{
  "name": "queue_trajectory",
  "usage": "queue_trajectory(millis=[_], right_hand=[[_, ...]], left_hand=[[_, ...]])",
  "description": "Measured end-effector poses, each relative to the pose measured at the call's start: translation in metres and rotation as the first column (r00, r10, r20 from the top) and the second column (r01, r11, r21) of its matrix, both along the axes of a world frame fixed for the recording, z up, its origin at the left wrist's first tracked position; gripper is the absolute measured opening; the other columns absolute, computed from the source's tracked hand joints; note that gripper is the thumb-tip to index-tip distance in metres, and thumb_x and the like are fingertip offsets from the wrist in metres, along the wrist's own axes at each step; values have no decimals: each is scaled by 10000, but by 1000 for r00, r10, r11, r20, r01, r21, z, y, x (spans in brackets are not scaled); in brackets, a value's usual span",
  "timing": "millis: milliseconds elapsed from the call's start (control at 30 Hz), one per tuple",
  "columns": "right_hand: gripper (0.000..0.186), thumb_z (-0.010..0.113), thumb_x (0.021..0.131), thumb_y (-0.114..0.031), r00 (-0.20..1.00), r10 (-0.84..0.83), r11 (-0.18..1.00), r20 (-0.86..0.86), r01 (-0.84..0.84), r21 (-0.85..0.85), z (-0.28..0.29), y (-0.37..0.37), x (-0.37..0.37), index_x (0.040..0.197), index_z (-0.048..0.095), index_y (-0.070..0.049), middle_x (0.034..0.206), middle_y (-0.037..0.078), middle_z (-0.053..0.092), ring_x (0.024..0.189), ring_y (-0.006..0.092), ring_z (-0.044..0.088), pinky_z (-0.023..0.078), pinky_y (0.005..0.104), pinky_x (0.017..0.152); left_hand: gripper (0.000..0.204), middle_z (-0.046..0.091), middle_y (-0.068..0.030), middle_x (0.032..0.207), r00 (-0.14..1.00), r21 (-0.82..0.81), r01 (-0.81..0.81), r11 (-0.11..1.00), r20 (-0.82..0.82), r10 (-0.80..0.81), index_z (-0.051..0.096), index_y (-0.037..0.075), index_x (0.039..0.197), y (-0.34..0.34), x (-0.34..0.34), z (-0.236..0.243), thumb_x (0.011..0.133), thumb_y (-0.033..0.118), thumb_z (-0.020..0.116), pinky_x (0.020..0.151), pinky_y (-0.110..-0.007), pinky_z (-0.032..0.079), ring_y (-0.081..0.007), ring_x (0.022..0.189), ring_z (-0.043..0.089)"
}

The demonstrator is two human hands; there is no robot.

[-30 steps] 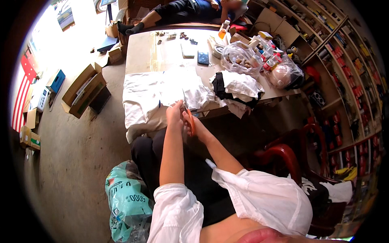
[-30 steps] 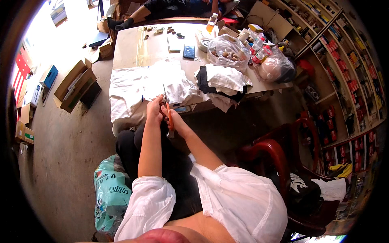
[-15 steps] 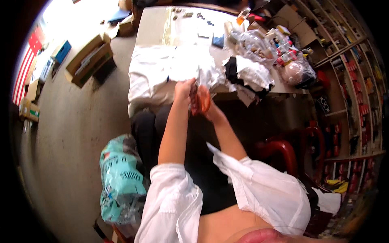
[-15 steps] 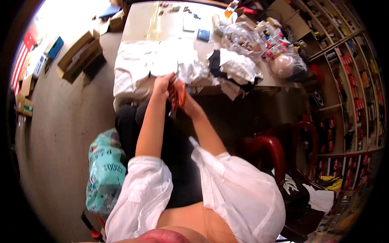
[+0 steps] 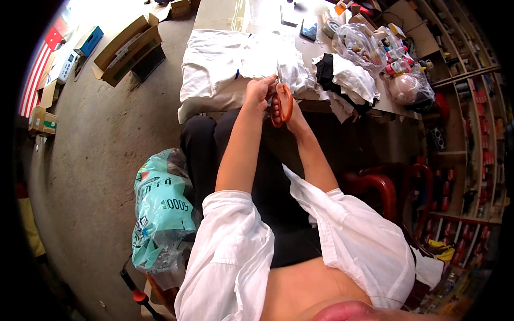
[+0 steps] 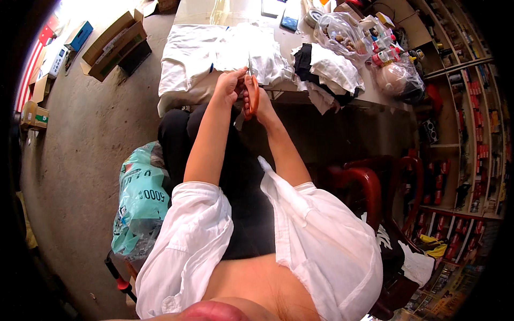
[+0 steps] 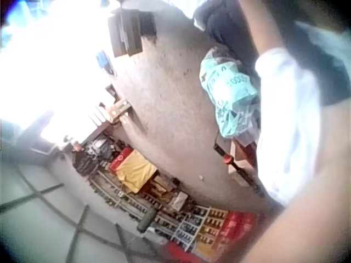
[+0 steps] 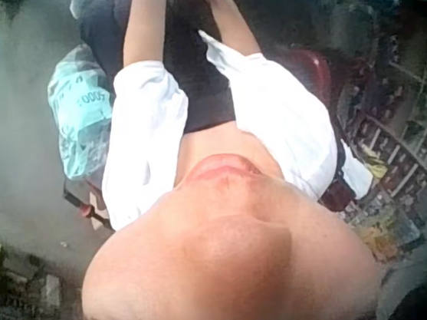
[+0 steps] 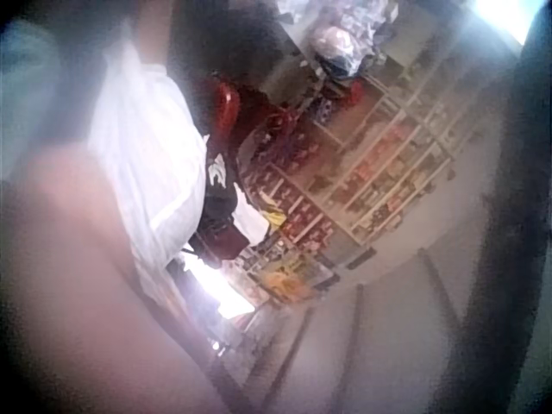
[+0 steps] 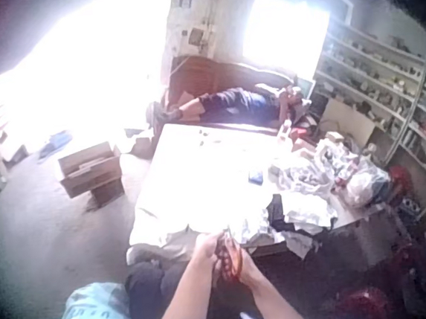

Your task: The person sits on the floor and uses orange-handled scissors to cut a white fabric item, likely a shirt, on a low table. They repeatedly adjust the fabric and make cuts along seams and edges, separating pieces of the material.

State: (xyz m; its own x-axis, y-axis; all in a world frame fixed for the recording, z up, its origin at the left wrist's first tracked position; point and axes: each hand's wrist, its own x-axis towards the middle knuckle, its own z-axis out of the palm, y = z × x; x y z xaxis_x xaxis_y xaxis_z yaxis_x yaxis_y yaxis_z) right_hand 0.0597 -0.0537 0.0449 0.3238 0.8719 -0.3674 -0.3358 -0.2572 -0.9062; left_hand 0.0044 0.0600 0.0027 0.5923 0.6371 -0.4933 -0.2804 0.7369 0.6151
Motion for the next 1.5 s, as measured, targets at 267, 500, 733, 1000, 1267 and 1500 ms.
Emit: queue_trajectory(millis=[267, 500, 733, 1000, 1267, 1500], right_hand=[[529, 470, 863, -616, 993, -15, 998, 115, 22, -62, 2, -4, -2, 721, 461, -106, 536, -44, 374, 404, 64, 361, 316, 214, 374], [503, 484, 847, -631, 992, 68, 989, -106, -81, -126, 32, -1, -18, 815, 477, -129, 673, -32, 443, 496, 69, 415, 331, 199, 426], [497, 505, 830, -639, 949, 105, 992, -298, -120, -32, 34, -10, -11, 886, 505, -145, 747, -29, 472, 589, 72, 444, 350, 199, 475], [651, 408, 807, -732, 918, 188, 981, -348, -189, 33, 33, -6, 0, 929, 522, -103, 795, -14, 493, 634, 94, 446, 336, 221, 529], [617, 389, 808, -739, 909, 139, 989, -393, -147, 11, 21, 23, 8, 737, 448, -129, 649, -23, 417, 531, 111, 403, 321, 231, 482], [454, 464, 879, -579, 975, 29, 999, -219, -23, 28, 2, 32, 4, 734, 431, -150, 594, -50, 390, 460, 67, 371, 311, 200, 415]], left_hand=[[158, 566, -40, 695, 986, -43, -167, 985, -2, 167, 563, 26, 760, -13, 2, 25, 797, 137, 670, 502, -301, 393, -141, 567, 502], [164, 625, -120, 802, 906, 191, -344, 919, -188, 378, 545, -5, 921, 0, 5, 1, 850, 140, 578, 512, -332, 483, -199, 635, 619], [227, 648, -141, 810, 947, 105, -321, 941, 31, 320, 521, -29, 1014, -6, 1, 13, 907, 167, 481, 508, -346, 501, -228, 642, 640], [222, 602, -92, 670, 993, 157, -113, 981, 41, 108, 557, 21, 811, -9, -12, 36, 902, 220, 517, 356, -305, 401, -185, 499, 574], [199, 479, -54, 544, 988, 91, -78, 993, -128, 89, 497, 46, 708, -10, -9, 39, 847, 188, 514, 307, -282, 284, -137, 354, 366], [199, 451, -41, 511, 995, 44, -98, 994, -27, 99, 466, 45, 644, -11, -12, 36, 817, 143, 485, 294, -275, 295, -131, 345, 385]])
